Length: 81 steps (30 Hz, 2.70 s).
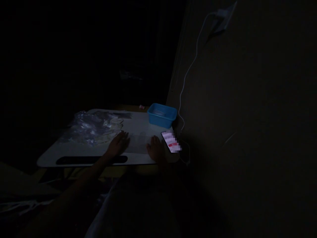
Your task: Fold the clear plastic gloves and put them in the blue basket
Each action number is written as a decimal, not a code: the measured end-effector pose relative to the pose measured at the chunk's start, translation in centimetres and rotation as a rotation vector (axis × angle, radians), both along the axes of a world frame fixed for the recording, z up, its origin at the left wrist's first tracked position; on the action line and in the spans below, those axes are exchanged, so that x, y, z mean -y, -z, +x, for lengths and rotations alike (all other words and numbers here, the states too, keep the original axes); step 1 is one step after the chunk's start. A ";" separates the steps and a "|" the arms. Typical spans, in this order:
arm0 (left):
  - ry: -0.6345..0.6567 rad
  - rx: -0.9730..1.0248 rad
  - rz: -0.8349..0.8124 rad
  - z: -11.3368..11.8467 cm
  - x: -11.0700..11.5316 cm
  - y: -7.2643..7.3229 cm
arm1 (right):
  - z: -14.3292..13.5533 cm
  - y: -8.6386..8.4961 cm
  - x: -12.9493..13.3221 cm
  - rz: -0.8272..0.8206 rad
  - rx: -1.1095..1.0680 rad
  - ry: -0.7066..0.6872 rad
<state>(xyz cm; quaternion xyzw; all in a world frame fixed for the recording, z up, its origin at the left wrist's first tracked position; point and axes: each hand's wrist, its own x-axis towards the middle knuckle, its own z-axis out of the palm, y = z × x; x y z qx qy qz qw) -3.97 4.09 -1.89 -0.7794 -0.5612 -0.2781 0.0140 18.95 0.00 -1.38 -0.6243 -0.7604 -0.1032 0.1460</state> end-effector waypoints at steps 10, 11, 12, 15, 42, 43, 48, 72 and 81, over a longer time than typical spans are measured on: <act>0.252 -0.155 -0.078 10.0 2.5 -1.6 | -0.1 -0.8 0.4 -0.033 0.012 0.008; 0.233 -0.173 -0.093 10.5 2.6 -1.4 | -0.1 -0.9 0.4 -0.046 0.020 0.007; 0.212 -0.190 -0.101 10.7 2.7 -1.2 | -0.1 -0.9 0.5 -0.055 0.026 0.005; 0.165 -0.216 -0.085 10.1 3.0 -1.0 | -0.1 -1.1 0.5 -0.049 0.015 0.007; -0.022 -0.412 -0.139 1.2 2.0 -1.6 | 3.1 -2.2 1.5 -0.035 0.007 -0.333; -0.023 -0.411 -0.131 1.1 2.0 -1.5 | 3.2 -2.6 1.7 -0.075 0.052 -0.367; -0.014 -0.415 -0.108 1.1 2.1 -1.5 | 2.3 -5.2 2.5 -0.221 0.262 -0.407; 0.041 -0.270 -0.104 0.9 2.0 -1.2 | 1.0 -4.9 2.8 -0.136 0.225 -0.271; 0.268 0.187 -0.060 -0.8 2.7 -2.1 | 1.4 -5.1 2.1 -0.045 -0.008 -0.320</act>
